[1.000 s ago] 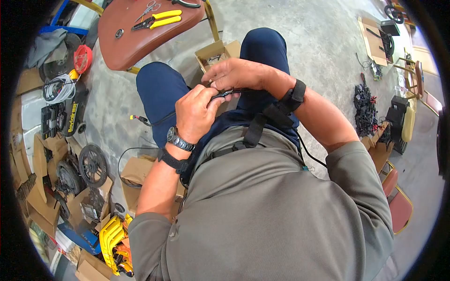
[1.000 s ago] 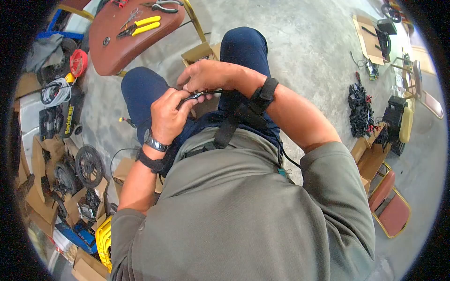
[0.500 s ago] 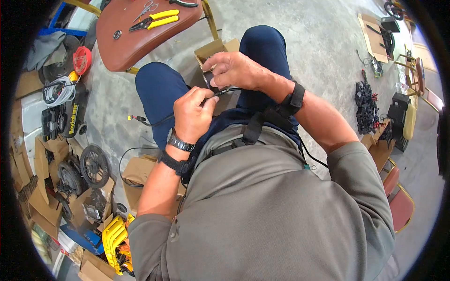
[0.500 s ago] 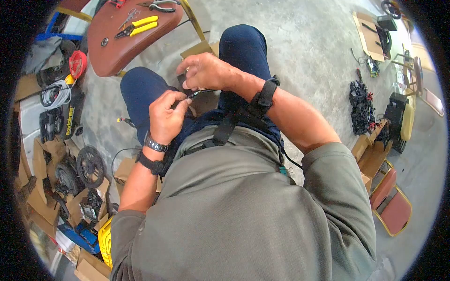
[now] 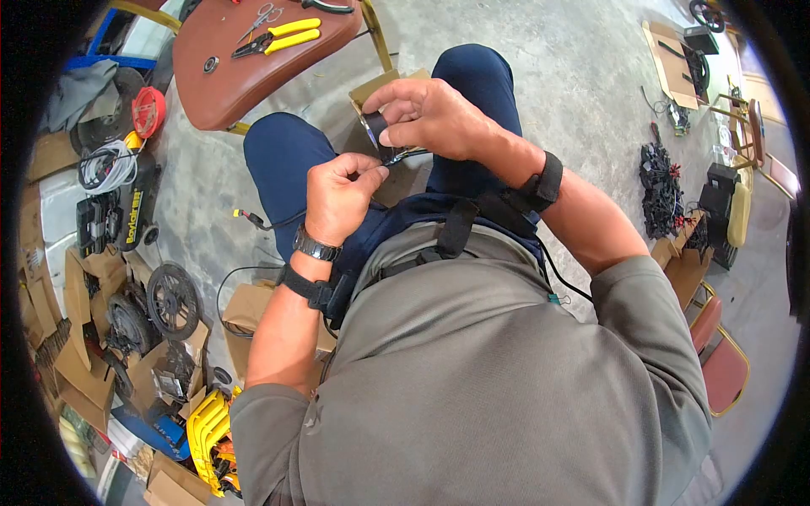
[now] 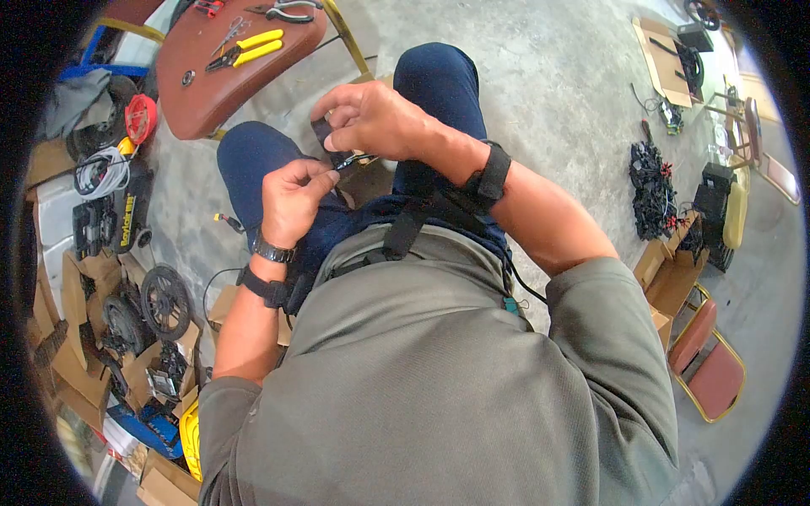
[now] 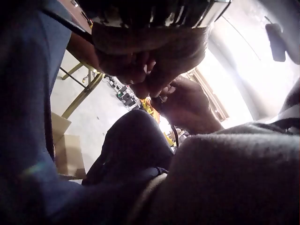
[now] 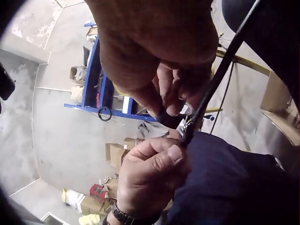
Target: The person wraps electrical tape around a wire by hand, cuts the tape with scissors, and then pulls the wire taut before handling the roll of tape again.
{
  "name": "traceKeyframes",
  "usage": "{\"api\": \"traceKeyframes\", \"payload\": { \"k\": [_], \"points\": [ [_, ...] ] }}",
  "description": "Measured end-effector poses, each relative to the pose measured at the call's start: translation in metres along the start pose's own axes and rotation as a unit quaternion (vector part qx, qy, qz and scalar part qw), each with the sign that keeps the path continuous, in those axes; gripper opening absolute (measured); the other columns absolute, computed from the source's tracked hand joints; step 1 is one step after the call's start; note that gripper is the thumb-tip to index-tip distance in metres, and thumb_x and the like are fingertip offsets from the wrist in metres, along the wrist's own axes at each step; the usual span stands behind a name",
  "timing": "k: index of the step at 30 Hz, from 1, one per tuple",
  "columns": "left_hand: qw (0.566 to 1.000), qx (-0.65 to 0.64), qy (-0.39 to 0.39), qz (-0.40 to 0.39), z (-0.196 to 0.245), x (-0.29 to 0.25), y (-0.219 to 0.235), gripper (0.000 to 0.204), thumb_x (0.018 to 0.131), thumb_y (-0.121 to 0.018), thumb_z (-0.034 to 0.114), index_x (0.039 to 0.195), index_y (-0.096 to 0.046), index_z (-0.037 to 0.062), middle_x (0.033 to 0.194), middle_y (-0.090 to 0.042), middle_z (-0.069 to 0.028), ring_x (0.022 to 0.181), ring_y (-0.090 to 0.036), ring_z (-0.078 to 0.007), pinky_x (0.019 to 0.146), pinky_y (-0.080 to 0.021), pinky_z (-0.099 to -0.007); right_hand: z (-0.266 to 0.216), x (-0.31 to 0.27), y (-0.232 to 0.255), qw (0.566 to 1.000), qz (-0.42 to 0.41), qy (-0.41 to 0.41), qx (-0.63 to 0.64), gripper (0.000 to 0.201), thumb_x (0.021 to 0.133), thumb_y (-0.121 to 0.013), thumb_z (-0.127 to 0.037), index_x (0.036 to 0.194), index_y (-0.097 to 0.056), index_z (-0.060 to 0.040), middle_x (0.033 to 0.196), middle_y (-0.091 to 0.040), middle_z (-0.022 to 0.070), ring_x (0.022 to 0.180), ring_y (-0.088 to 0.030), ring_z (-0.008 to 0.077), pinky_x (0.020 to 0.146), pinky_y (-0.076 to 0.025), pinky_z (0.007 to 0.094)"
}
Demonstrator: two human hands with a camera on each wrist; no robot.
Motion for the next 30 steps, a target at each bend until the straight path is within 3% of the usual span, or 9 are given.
{"api": "traceKeyframes", "payload": {
  "k": [5,11,13,15,18,21,22,25,30],
  "points": [
    [0.999,0.021,0.036,0.001,0.01,0.003,0.002,0.005,0.086,-0.076,0.002,0.086,-0.075,-0.0025,0.074,-0.071,-0.0024,0.066,-0.059,-0.007,0.061,-0.049,-0.0251,-0.007,-0.013,-0.006,0.998,-0.011,0.056,-0.032,0.044,0.084,-0.073,0.001,0.127,-0.065,-0.0048,0.085,-0.065,-0.0009,0.079,-0.058,0.0059,0.073,-0.05,0.0244],
    [0.998,-0.063,0.006,0.014,-0.001,0.01,0.0,0.024,0.088,-0.069,-0.004,0.112,-0.072,-0.0036,0.093,-0.075,-0.0049,0.081,-0.065,-0.0079,0.072,-0.053,-0.0242,-0.009,-0.051,-0.024,0.993,-0.026,0.089,-0.079,0.053,0.082,-0.071,0.006,0.133,-0.063,-0.0081,0.079,-0.056,-0.0029,0.073,-0.051,0.0061,0.072,-0.048,0.0237],
    [0.998,-0.063,0.01,-0.014,0.002,0.012,0.001,0.03,0.089,-0.065,-0.006,0.119,-0.069,-0.0042,0.098,-0.075,-0.0072,0.086,-0.067,-0.0096,0.074,-0.054,-0.025,0.005,-0.062,-0.029,0.996,-0.057,0.064,-0.028,0.063,0.082,-0.069,0.008,0.142,-0.055,-0.0096,0.089,-0.063,0.0014,0.082,-0.059,0.0087,0.082,-0.052,0.0267],
    [0.997,-0.048,0.049,-0.031,0.019,0.012,0.006,0.029,0.09,-0.064,-0.007,0.118,-0.07,-0.0049,0.096,-0.075,-0.0078,0.083,-0.067,-0.0101,0.073,-0.054,-0.0251,0.014,-0.074,-0.027,0.989,-0.081,0.079,-0.094,0.064,0.086,-0.066,0.008,0.145,-0.049,-0.007,0.099,-0.066,0.0035,0.092,-0.061,0.01,0.09,-0.052,0.0288],
    [0.99,-0.106,0.051,-0.075,0.009,0.021,0.01,0.027,0.089,-0.064,-0.007,0.116,-0.07,-0.0046,0.09,-0.073,-0.0055,0.076,-0.065,-0.0096,0.067,-0.053,-0.0249,0.025,-0.085,-0.025,0.996,-0.072,0.045,0.02,0.051,0.093,-0.068,-0.006,0.14,-0.05,-0.0046,0.104,-0.068,0.0066,0.098,-0.065,0.0135,0.092,-0.053,0.0325],
    [0.988,-0.117,0.06,-0.083,0.012,0.025,0.01,0.027,0.09,-0.066,-0.005,0.117,-0.07,-0.0026,0.092,-0.072,-0.005,0.074,-0.064,-0.0093,0.065,-0.053,-0.0245,0.036,-0.088,-0.026,0.982,-0.055,-0.083,0.161,0.039,0.101,-0.063,-0.016,0.136,-0.052,-0.0035,0.111,-0.067,0.0052,0.11,-0.062,0.014,0.099,-0.048,0.0323],
    [0.988,-0.113,0.065,-0.082,0.015,0.027,0.009,0.027,0.091,-0.066,-0.004,0.118,-0.07,-0.0017,0.093,-0.072,-0.005,0.074,-0.064,-0.0093,0.064,-0.052,-0.0244,0.045,-0.085,-0.031,0.979,-0.045,-0.054,0.191,0.037,0.106,-0.058,-0.027,0.134,-0.052,-0.0033,0.116,-0.066,0.005,0.113,-0.06,0.015,0.102,-0.047,0.0322],
    [0.993,-0.092,0.062,-0.045,0.027,0.027,0.001,0.027,0.09,-0.066,-0.005,0.117,-0.07,-0.0028,0.094,-0.072,-0.0056,0.073,-0.064,-0.0098,0.063,-0.052,-0.0244,0.047,-0.082,-0.038,0.931,0.024,-0.111,0.348,0.04,0.106,-0.057,-0.031,0.132,-0.053,-0.0005,0.113,-0.066,0.0066,0.108,-0.062,0.0154,0.1,-0.049,0.0324],
    [0.99,-0.112,0.038,-0.071,0.022,0.023,-0.01,0.027,0.09,-0.065,-0.007,0.116,-0.07,-0.003,0.095,-0.072,-0.0049,0.073,-0.065,-0.0101,0.063,-0.052,-0.0246,0.063,-0.063,-0.035,0.92,0.041,-0.174,0.349,0.055,0.101,-0.062,-0.047,0.135,-0.057,-0.0036,0.121,-0.067,0.0063,0.103,-0.064,0.0134,0.09,-0.051,0.031]
  ]
}}
Point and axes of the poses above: each hand's wrist, its own x-axis towards the middle knuckle, its own y-axis out of the back of the hand, z = x × y, the point moved 1 cm from there along x, towards the middle knuckle
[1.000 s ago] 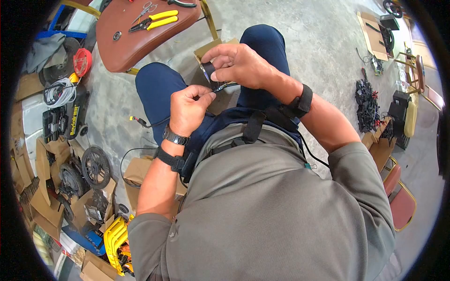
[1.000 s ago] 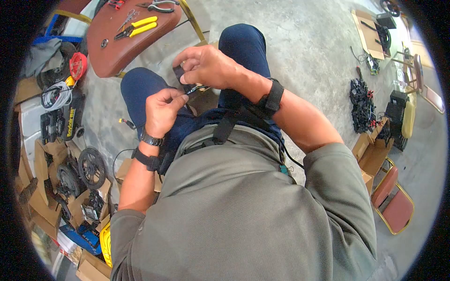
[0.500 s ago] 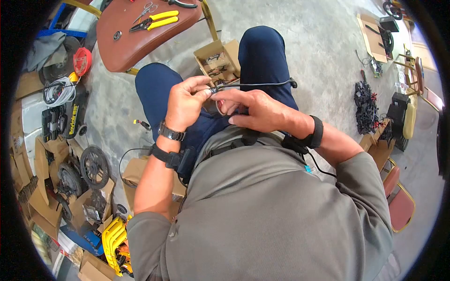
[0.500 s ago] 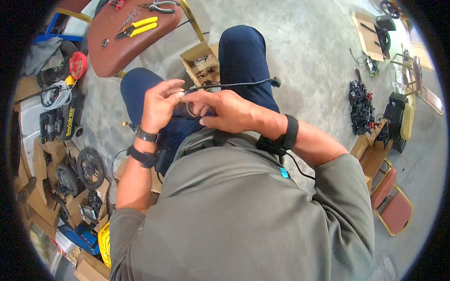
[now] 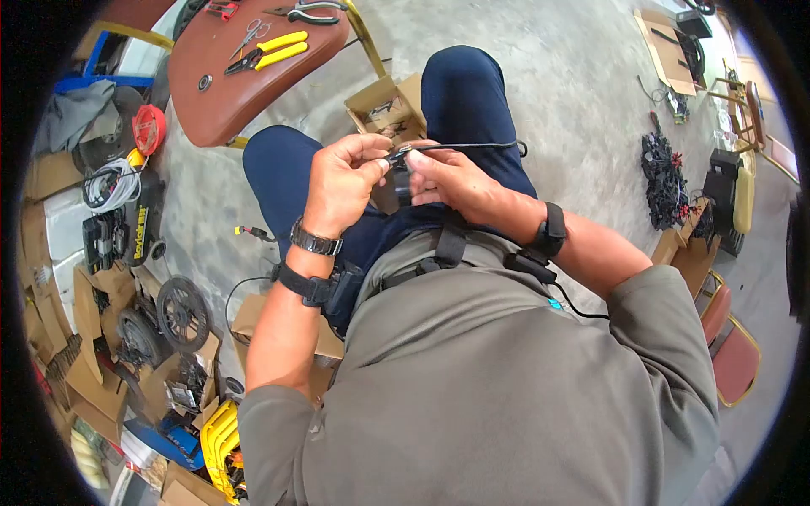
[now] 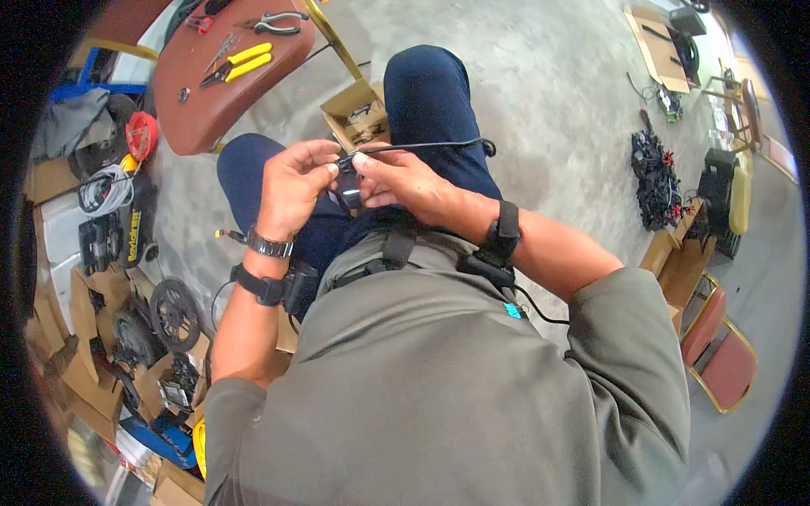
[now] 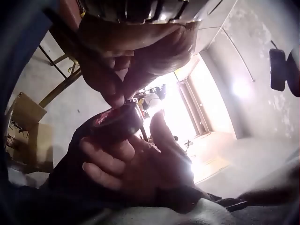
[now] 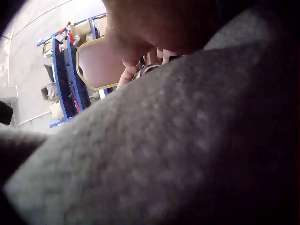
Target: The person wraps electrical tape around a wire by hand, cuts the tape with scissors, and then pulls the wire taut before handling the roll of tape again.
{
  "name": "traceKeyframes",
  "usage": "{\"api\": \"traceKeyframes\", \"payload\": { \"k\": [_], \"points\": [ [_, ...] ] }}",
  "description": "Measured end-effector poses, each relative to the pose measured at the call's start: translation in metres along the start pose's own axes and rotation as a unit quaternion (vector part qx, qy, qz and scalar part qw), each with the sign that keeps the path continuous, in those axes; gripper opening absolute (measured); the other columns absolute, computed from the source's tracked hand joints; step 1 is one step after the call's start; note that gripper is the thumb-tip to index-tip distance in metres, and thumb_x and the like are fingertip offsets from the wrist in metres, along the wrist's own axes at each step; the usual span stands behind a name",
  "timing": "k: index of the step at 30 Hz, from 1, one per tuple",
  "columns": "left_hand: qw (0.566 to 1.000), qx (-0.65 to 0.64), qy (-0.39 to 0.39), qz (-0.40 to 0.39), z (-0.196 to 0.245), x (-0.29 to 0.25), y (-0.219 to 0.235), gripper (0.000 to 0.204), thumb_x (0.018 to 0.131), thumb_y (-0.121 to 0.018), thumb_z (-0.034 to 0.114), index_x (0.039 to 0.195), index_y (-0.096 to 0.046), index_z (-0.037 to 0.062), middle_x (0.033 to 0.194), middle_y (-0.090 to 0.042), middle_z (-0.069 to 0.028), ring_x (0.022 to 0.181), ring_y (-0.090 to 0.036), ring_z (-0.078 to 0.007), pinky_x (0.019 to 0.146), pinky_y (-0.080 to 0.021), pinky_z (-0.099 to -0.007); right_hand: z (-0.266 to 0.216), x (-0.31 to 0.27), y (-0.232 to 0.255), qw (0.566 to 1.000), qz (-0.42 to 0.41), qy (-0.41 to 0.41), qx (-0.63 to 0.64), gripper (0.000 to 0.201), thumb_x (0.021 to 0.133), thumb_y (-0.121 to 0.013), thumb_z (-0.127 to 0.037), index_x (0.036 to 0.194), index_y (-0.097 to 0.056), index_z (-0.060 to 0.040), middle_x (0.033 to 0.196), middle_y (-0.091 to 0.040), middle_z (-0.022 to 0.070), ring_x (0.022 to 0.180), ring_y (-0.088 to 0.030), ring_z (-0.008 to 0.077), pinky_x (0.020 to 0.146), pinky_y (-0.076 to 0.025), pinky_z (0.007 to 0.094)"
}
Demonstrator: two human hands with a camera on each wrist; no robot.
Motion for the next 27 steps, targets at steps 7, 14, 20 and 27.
{"api": "traceKeyframes", "payload": {
  "k": [7,14,20,27],
  "points": [
    [1.0,0.004,0.01,-0.017,-0.002,0.0,-0.004,0.027,0.089,-0.065,-0.009,0.116,-0.07,-0.0031,0.093,-0.072,-0.006,0.072,-0.065,-0.0105,0.062,-0.053,-0.0246,-0.023,-0.01,-0.011,0.99,0.049,-0.054,-0.122,0.043,0.098,-0.065,-0.041,0.124,-0.07,-0.0069,0.109,-0.073,0.0022,0.099,-0.064,0.0108,0.084,-0.05,0.0321],
    [0.998,-0.06,0.014,0.002,-0.007,0.0,-0.009,0.033,0.088,-0.066,-0.01,0.12,-0.069,-0.0032,0.092,-0.073,-0.0088,0.065,-0.065,-0.0116,0.056,-0.052,-0.023,-0.003,0.001,-0.003,0.991,0.034,0.004,-0.126,0.028,0.098,-0.066,-0.032,0.104,-0.077,-0.0067,0.09,-0.073,0.0006,0.08,-0.061,0.0083,0.073,-0.048,0.0251],
    [0.998,-0.054,0.033,0.017,0.01,-0.006,-0.008,0.037,0.084,-0.067,-0.011,0.12,-0.07,-0.0029,0.09,-0.073,-0.0096,0.062,-0.063,-0.0109,0.053,-0.049,-0.022,0.009,0.008,0.004,0.964,0.029,0.11,-0.242,0.031,0.099,-0.064,-0.03,0.098,-0.077,-0.0025,0.085,-0.072,0.0027,0.078,-0.06,0.0089,0.074,-0.051,0.0291],
    [0.998,-0.058,0.024,0.007,0.005,-0.007,-0.003,0.032,0.083,-0.072,-0.008,0.115,-0.072,-0.0024,0.093,-0.073,-0.0061,0.064,-0.06,-0.0077,0.054,-0.047,-0.021,0.002,0.013,0.007,0.906,0.027,0.221,-0.359,0.029,0.098,-0.066,-0.027,0.101,-0.076,0.0006,0.096,-0.075,0.0142,0.09,-0.068,0.0166,0.081,-0.053,0.0341]
  ]
}}
Point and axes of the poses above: each hand's wrist, its own x-axis towards the middle knuckle, its own y-axis out of the back of the hand, z = x × y, the point moved 1 cm from there along x, towards the middle knuckle
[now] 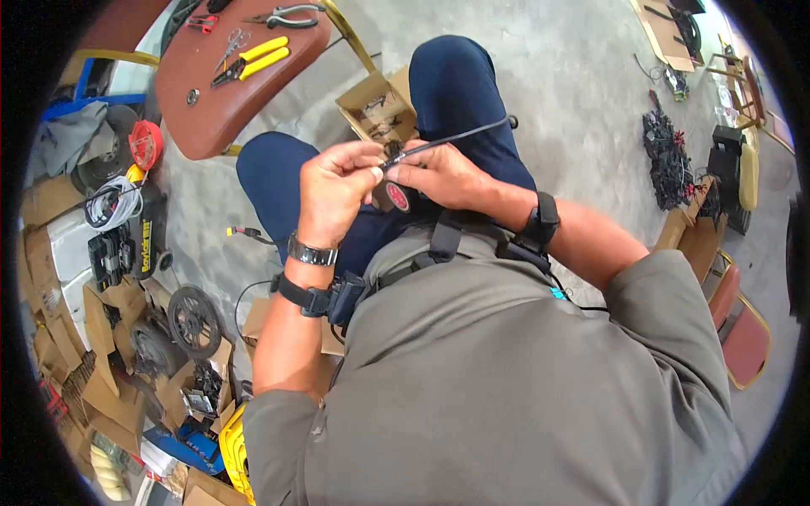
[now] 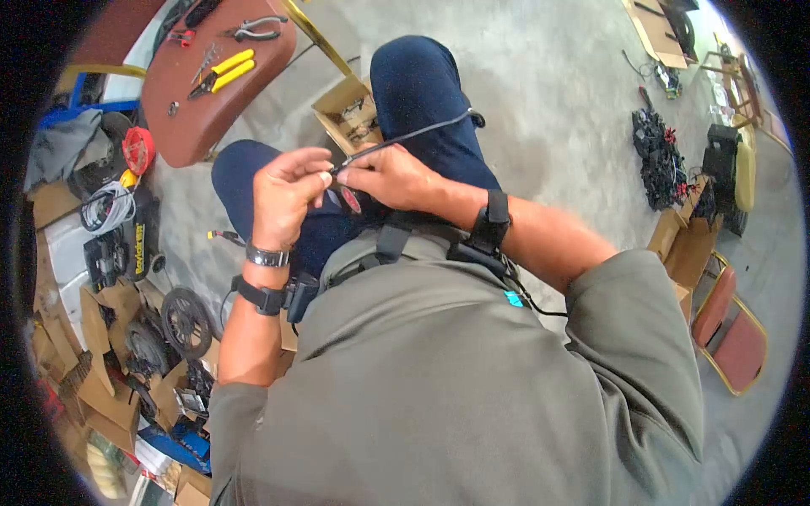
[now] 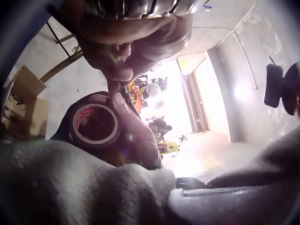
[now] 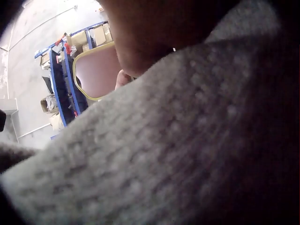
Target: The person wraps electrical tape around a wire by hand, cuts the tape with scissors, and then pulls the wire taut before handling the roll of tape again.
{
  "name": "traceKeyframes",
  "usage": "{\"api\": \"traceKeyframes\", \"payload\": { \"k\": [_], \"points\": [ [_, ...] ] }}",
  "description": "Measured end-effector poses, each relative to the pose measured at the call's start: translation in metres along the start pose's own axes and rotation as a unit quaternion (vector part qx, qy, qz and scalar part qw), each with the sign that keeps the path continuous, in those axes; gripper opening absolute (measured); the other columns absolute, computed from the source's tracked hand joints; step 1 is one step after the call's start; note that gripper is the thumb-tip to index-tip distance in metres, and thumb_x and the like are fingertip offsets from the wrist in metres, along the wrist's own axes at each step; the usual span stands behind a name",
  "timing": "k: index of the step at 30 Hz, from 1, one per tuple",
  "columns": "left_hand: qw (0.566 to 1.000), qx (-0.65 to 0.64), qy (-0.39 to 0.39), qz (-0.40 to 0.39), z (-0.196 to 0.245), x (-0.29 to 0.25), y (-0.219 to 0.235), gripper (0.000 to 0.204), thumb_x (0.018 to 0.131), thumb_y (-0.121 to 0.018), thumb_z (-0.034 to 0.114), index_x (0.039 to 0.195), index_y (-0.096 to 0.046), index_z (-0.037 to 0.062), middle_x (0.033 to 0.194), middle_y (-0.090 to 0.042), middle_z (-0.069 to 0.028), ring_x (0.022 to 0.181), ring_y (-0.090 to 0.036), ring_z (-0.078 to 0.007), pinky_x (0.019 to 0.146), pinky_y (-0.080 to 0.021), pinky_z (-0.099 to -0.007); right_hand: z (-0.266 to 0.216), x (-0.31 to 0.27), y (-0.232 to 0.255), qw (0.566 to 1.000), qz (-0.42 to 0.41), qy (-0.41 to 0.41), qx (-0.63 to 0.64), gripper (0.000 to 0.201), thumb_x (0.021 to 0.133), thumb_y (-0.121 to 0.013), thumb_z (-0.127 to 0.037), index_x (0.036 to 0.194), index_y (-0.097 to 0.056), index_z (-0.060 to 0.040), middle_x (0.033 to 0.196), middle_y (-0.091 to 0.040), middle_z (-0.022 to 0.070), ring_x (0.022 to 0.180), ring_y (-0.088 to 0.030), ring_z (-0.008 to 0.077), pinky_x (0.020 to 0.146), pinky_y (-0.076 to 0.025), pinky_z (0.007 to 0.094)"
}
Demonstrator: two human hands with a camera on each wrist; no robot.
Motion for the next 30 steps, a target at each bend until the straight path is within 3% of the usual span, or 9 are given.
{"api": "traceKeyframes", "payload": {
  "k": [8,14,16,18,20,24,26,28,30],
  "points": [
    [0.99,0.122,-0.068,-0.018,-0.006,-0.002,-0.003,0.026,0.086,-0.073,-0.004,0.112,-0.071,-0.0037,0.095,-0.071,-0.0029,0.086,-0.065,-0.0109,0.078,-0.054,-0.0259,-0.009,-0.012,0.006,0.983,-0.015,-0.071,0.168,0.031,0.1,-0.066,-0.021,0.119,-0.07,0.0037,0.103,-0.073,0.0078,0.096,-0.061,0.0083,0.087,-0.052,0.0314],
    [0.945,0.269,-0.188,0.007,0.004,-0.01,-0.004,0.024,0.083,-0.073,-0.001,0.108,-0.073,-0.0024,0.092,-0.072,-0.0079,0.081,-0.067,-0.014,0.075,-0.053,-0.0274,-0.049,-0.019,0.047,0.976,-0.174,-0.056,-0.116,0.026,0.099,-0.065,-0.015,0.116,-0.071,0.0026,0.1,-0.073,0.0074,0.097,-0.065,0.0133,0.09,-0.053,0.032],
    [0.921,0.314,-0.23,0.021,0.005,-0.011,-0.007,0.022,0.083,-0.073,0.001,0.104,-0.074,-0.0013,0.09,-0.072,-0.0112,0.077,-0.068,-0.0174,0.072,-0.053,-0.0289,-0.074,-0.014,0.061,0.982,-0.151,-0.116,-0.004,0.023,0.098,-0.067,-0.014,0.113,-0.071,0.0016,0.093,-0.073,0.0084,0.088,-0.066,0.0122,0.079,-0.054,0.0308],
    [0.909,0.339,-0.24,0.032,0.002,-0.013,-0.008,0.019,0.08,-0.073,0.002,0.099,-0.073,0.0019,0.087,-0.071,-0.0116,0.076,-0.069,-0.0266,0.068,-0.054,-0.0331,-0.084,-0.004,0.07,0.992,-0.053,0.008,-0.111,0.021,0.099,-0.065,-0.015,0.113,-0.07,0.0003,0.09,-0.072,0.0075,0.085,-0.064,0.0123,0.077,-0.053,0.0304],
    [0.895,0.363,-0.256,0.04,-0.001,-0.013,-0.01,0.016,0.079,-0.072,0.002,0.095,-0.072,0.0038,0.086,-0.07,-0.0114,0.075,-0.069,-0.0317,0.066,-0.055,-0.0357,-0.073,0.019,0.077,0.991,-0.042,0.048,-0.122,0.026,0.094,-0.067,-0.019,0.107,-0.07,0.0023,0.087,-0.072,0.0168,0.08,-0.07,0.0249,0.074,-0.054,0.0373],
    [0.875,0.388,-0.286,0.048,-0.001,-0.014,-0.011,0.012,0.08,-0.071,0.002,0.091,-0.07,0.0049,0.085,-0.068,-0.0106,0.073,-0.068,-0.033,0.064,-0.054,-0.0377,-0.052,0.055,0.067,0.967,-0.221,-0.034,-0.12,0.03,0.101,-0.056,-0.021,0.112,-0.067,0.0041,0.086,-0.069,0.0103,0.082,-0.066,0.0176,0.076,-0.053,0.0329],
    [0.875,0.389,-0.284,0.048,0.0,-0.015,-0.014,0.011,0.08,-0.071,0.002,0.091,-0.069,0.0032,0.084,-0.068,-0.0121,0.072,-0.067,-0.0321,0.064,-0.053,-0.0368,-0.011,0.076,0.054,0.951,-0.264,0.061,-0.147,0.034,0.1,-0.055,-0.025,0.11,-0.067,0.0051,0.085,-0.069,0.0106,0.083,-0.067,0.0185,0.076,-0.053,0.0335],
    [0.878,0.39,-0.273,0.046,0.002,-0.017,-0.015,0.011,0.081,-0.071,0.001,0.092,-0.069,-0.0004,0.082,-0.066,-0.015,0.072,-0.066,-0.0298,0.066,-0.052,-0.0342,-0.014,0.083,0.043,0.944,-0.297,0.019,-0.144,0.036,0.099,-0.056,-0.028,0.109,-0.068,0.0052,0.085,-0.069,0.0106,0.084,-0.068,0.0192,0.076,-0.053,0.034],
    [0.877,0.392,-0.275,0.044,0.004,-0.016,-0.016,0.011,0.082,-0.071,0.001,0.092,-0.069,-0.0003,0.083,-0.066,-0.0151,0.071,-0.066,-0.0296,0.065,-0.052,-0.0338,-0.025,0.085,0.035,0.927,-0.325,-0.156,-0.1,0.037,0.098,-0.057,-0.029,0.107,-0.07,0.0044,0.084,-0.069,0.0104,0.083,-0.069,0.0198,0.074,-0.054,0.0343]
  ]
}}
Point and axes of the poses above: each hand's wrist, its own x-axis towards the middle knuckle, its own y-axis out of the back of the hand, z = x × y, the point moved 1 cm from there along x, towards the middle knuckle
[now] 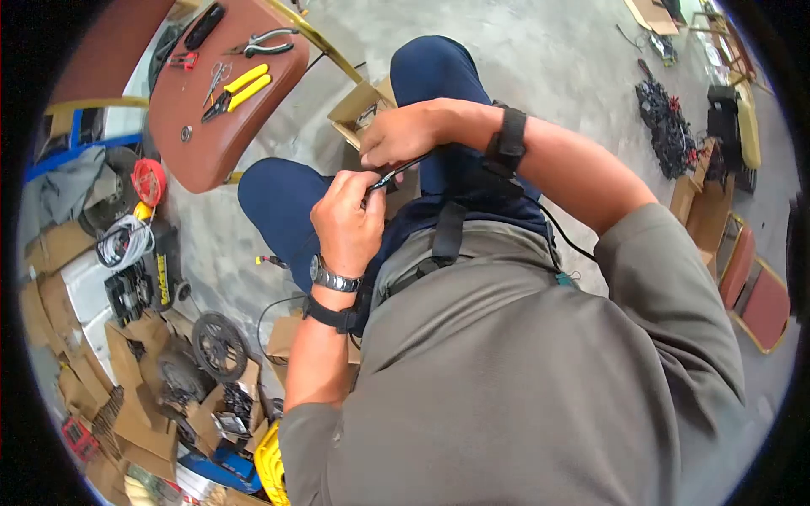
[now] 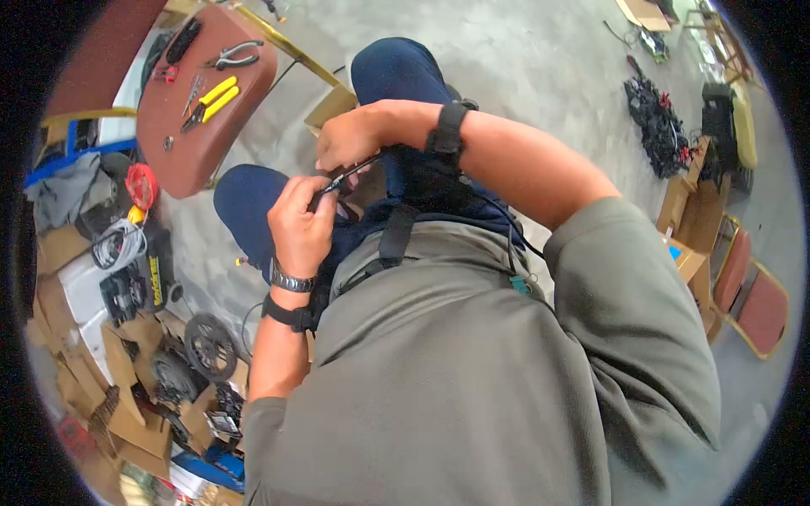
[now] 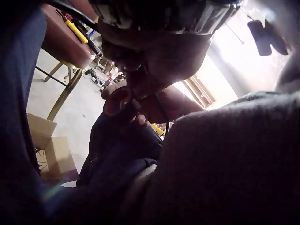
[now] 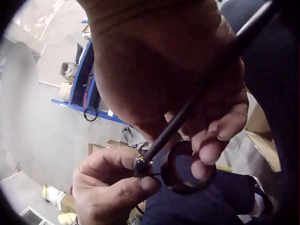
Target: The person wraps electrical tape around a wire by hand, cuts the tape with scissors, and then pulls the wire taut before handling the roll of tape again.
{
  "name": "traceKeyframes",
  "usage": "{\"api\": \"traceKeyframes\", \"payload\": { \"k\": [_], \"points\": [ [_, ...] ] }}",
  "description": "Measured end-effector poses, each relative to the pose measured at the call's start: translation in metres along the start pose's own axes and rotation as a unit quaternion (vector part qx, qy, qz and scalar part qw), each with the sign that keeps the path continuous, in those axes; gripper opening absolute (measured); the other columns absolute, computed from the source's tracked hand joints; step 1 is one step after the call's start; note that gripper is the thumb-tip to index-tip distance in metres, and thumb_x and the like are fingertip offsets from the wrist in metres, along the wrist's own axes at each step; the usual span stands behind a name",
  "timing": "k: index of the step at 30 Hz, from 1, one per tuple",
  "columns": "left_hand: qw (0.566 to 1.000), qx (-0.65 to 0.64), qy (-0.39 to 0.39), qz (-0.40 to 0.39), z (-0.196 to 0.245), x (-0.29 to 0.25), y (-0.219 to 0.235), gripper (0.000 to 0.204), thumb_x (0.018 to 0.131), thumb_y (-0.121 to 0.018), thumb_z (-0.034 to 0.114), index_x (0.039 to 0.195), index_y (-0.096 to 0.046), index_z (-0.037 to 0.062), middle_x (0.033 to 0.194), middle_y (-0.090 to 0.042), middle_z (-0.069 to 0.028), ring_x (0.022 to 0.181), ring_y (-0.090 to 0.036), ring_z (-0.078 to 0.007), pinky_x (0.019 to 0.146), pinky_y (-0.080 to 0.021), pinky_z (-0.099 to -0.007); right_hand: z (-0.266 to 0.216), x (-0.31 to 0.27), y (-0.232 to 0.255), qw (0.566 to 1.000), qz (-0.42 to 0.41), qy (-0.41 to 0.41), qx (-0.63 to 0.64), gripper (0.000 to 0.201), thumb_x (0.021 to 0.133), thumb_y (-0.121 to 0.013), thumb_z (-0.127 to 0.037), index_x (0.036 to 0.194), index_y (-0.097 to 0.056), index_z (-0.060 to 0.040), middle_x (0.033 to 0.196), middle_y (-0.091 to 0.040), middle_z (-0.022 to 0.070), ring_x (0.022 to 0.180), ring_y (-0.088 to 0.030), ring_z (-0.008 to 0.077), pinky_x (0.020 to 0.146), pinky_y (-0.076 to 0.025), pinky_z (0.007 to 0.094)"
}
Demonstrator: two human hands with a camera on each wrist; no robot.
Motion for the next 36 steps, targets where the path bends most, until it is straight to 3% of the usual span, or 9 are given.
{"api": "traceKeyframes", "payload": {
  "k": [4,7,10,16,20,24,29,36],
  "points": [
    [1.0,-0.014,0.008,0.003,-0.003,-0.001,-0.001,0.012,0.081,-0.073,-0.001,0.092,-0.069,-0.0004,0.083,-0.066,-0.0133,0.069,-0.065,-0.0256,0.065,-0.051,-0.0323,0.011,0.012,-0.009,0.992,0.064,0.106,-0.027,0.032,0.09,-0.067,-0.025,0.107,-0.074,0.0016,0.081,-0.068,0.0076,0.071,-0.067,0.0162,0.064,-0.051,0.0329],
    [0.999,-0.032,0.026,0.007,0.0,-0.001,-0.001,0.013,0.08,-0.075,-0.002,0.091,-0.069,-0.0008,0.082,-0.067,-0.0118,0.068,-0.064,-0.0214,0.065,-0.051,-0.0312,-0.001,0.002,-0.005,0.995,0.076,0.029,0.054,0.034,0.087,-0.073,-0.021,0.114,-0.073,-0.0007,0.079,-0.065,0.0057,0.066,-0.061,0.0128,0.058,-0.048,0.0291],
    [0.998,-0.054,0.019,0.017,-0.004,-0.001,-0.003,0.013,0.08,-0.076,-0.002,0.09,-0.069,-0.0019,0.082,-0.067,-0.0116,0.069,-0.064,-0.0195,0.065,-0.051,-0.0306,-0.004,-0.009,-0.005,0.979,0.141,0.014,0.148,0.038,0.087,-0.074,-0.015,0.122,-0.069,-0.0005,0.079,-0.064,0.0047,0.064,-0.056,0.0105,0.055,-0.045,0.0263],
    [0.995,-0.094,0.011,0.017,-0.008,-0.001,-0.002,0.01,0.081,-0.075,-0.005,0.087,-0.069,-0.0023,0.08,-0.068,-0.0131,0.067,-0.065,-0.0221,0.063,-0.051,-0.0306,-0.002,-0.008,-0.008,0.946,0.223,0.063,0.228,0.044,0.089,-0.074,-0.012,0.13,-0.064,0.0017,0.083,-0.067,0.0057,0.064,-0.057,0.0101,0.056,-0.045,0.0255],
    [0.993,-0.112,0.034,0.018,-0.01,-0.002,-0.003,0.008,0.081,-0.076,-0.005,0.085,-0.069,-0.0023,0.078,-0.069,-0.013,0.066,-0.065,-0.0206,0.062,-0.05,-0.0297,-0.014,-0.022,-0.004,0.938,0.239,0.11,0.225,0.045,0.089,-0.074,-0.012,0.13,-0.064,0.0017,0.086,-0.068,0.0059,0.065,-0.058,0.0099,0.056,-0.046,0.0258],
    [0.982,-0.15,0.111,0.003,-0.012,-0.001,-0.002,0.008,0.082,-0.077,-0.004,0.084,-0.069,-0.0027,0.078,-0.069,-0.0078,0.067,-0.062,-0.0122,0.062,-0.05,-0.0269,-0.03,-0.039,-0.002,0.939,0.247,0.12,0.205,0.045,0.089,-0.074,-0.012,0.131,-0.063,0.0019,0.084,-0.067,0.0049,0.065,-0.058,0.0096,0.057,-0.046,0.0267],
    [0.933,-0.275,0.232,-0.017,-0.021,-0.004,-0.004,0.01,0.084,-0.077,-0.006,0.088,-0.069,-0.0028,0.08,-0.068,-0.0007,0.071,-0.058,-0.0056,0.064,-0.049,-0.023,-0.029,-0.048,-0.006,0.951,0.231,0.155,0.136,0.044,0.089,-0.072,-0.009,0.131,-0.063,0.0011,0.084,-0.067,0.0037,0.066,-0.058,0.0098,0.058,-0.048,0.0273],
    [0.945,-0.23,0.228,-0.053,-0.022,0.006,0.001,0.007,0.087,-0.074,-0.005,0.09,-0.069,-0.0024,0.084,-0.069,-0.0006,0.073,-0.059,-0.0051,0.065,-0.049,-0.0225,-0.045,-0.081,-0.027,0.952,0.24,0.168,0.087,0.047,0.087,-0.068,-0.003,0.133,-0.061,-0.0005,0.082,-0.059,0.0008,0.072,-0.055,0.0091,0.066,-0.048,0.0274]
  ]
}}
Point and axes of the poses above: each hand's wrist, its own x-axis towards the middle knuckle, its own y-axis out of the back of the hand, z = x × y, the point moved 1 cm from there along x, towards the middle knuckle
